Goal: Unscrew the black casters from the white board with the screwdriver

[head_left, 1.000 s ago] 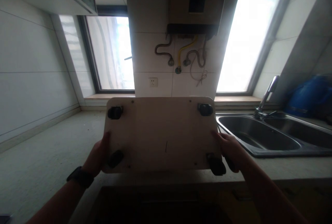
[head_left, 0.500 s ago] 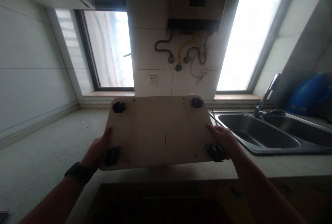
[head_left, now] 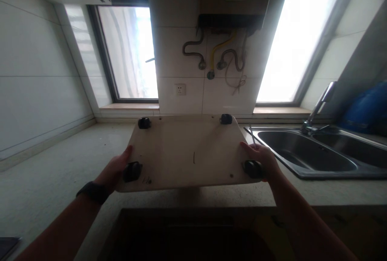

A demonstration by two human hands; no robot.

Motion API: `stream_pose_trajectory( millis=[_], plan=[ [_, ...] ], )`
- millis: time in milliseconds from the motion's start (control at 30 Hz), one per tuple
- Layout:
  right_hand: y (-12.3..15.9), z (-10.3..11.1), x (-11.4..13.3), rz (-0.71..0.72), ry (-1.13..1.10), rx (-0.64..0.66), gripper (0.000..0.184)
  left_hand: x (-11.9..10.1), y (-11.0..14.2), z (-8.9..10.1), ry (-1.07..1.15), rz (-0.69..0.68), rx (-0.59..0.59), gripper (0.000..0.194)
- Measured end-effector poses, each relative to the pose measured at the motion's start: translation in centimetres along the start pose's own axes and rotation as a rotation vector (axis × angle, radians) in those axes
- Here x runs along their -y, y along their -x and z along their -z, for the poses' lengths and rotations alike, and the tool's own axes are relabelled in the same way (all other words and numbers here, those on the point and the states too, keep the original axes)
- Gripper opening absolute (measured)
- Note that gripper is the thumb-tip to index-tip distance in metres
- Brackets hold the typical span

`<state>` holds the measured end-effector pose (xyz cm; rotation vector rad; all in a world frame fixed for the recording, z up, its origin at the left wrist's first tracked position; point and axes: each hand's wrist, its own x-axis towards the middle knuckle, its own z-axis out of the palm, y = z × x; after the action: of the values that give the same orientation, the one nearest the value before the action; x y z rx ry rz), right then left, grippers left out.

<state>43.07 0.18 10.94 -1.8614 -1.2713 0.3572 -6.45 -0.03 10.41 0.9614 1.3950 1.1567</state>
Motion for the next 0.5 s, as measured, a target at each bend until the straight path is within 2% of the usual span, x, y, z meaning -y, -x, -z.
stream_pose_trajectory(
  millis=[167,333,500],
  plan=[
    [0.3,0.5,-0.1,-0.001,-0.029,0.058,0.058,-0.2,0.5,0.0,0.048,0.101,0.104,0.054],
    [0.5,0.9,-0.3,-0.003,-0.036,0.074,0.055,-0.7,1.1,-0.5,0.071,0.153,0.106,0.049],
    [1.0,1.0,-0.2,-0.006,-0.083,0.091,0.054,-0.2,0.6,-0.1,0.044,0.179,0.141,0.051]
  ],
)
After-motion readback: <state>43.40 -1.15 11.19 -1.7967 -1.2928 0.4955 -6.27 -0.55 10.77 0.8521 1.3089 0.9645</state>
